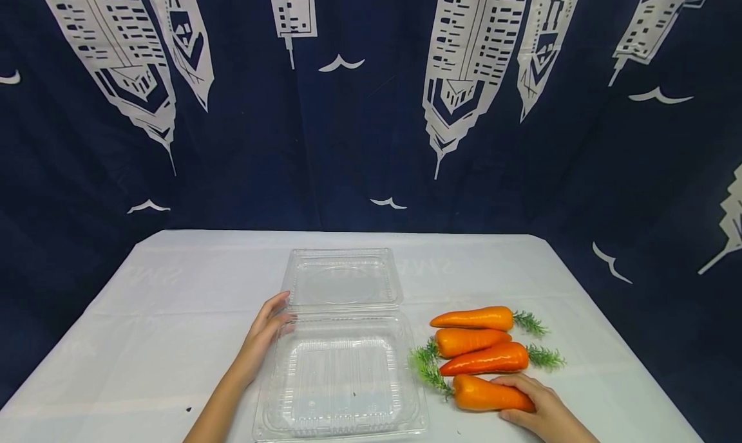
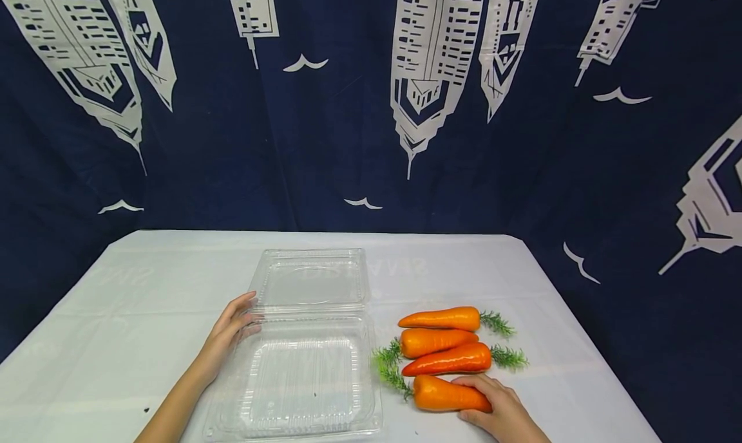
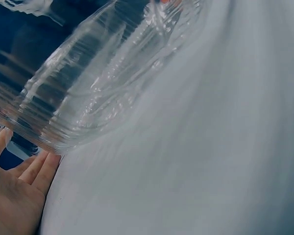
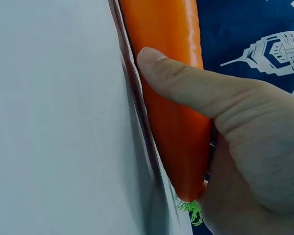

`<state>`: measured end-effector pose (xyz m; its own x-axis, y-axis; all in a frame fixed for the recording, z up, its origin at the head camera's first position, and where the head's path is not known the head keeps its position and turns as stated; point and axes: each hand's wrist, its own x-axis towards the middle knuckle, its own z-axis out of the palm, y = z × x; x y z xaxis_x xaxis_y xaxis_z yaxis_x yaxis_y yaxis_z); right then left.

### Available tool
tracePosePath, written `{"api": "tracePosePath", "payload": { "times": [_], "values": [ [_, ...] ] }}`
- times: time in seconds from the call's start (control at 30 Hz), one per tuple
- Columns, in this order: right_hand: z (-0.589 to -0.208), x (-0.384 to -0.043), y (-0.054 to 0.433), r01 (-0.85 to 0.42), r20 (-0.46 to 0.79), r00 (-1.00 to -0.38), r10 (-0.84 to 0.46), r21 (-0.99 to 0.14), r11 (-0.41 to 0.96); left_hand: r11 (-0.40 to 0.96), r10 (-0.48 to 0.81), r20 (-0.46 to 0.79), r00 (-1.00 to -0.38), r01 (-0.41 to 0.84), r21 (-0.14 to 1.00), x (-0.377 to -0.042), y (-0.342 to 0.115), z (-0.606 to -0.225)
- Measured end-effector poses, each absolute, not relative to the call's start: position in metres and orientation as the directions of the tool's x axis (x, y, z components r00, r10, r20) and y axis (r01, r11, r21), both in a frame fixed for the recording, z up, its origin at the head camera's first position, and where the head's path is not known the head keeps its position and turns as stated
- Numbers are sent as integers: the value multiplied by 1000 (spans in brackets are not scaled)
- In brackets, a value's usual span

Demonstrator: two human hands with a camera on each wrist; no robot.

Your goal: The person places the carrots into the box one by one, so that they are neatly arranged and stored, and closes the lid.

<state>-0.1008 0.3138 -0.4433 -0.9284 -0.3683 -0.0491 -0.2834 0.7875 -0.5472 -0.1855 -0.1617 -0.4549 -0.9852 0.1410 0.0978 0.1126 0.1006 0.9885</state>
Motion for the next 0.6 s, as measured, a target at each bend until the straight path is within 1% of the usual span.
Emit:
{"api": "tracePosePath", "payload": {
  "times": [0.2, 0.33, 0.4, 0.47, 0.6],
  "values": [
    [-443, -101, 316, -317, -3, -916, -401, -608, 728, 95, 140, 99, -985, 113, 989, -187, -161, -455],
    [-443, -100, 316, -371, 86, -913, -400, -586, 721, 100, 145, 98, -985, 113, 989, -187, -162, -455],
    [-443, -99, 316, -374, 109, -917, -385, -572, 730, 101, 142, 92, -986, 107, 989, -187, -163, -455],
    [-441, -98, 317, -347, 96, -929, -359, -568, 746, 98, 139, 86, -987, 100, 990, -187, -163, -455],
    [-436, -96, 319, -253, 29, -957, -289, -573, 780, 94, 139, 84, -987, 97, 991, -186, -164, -455]
  ]
}}
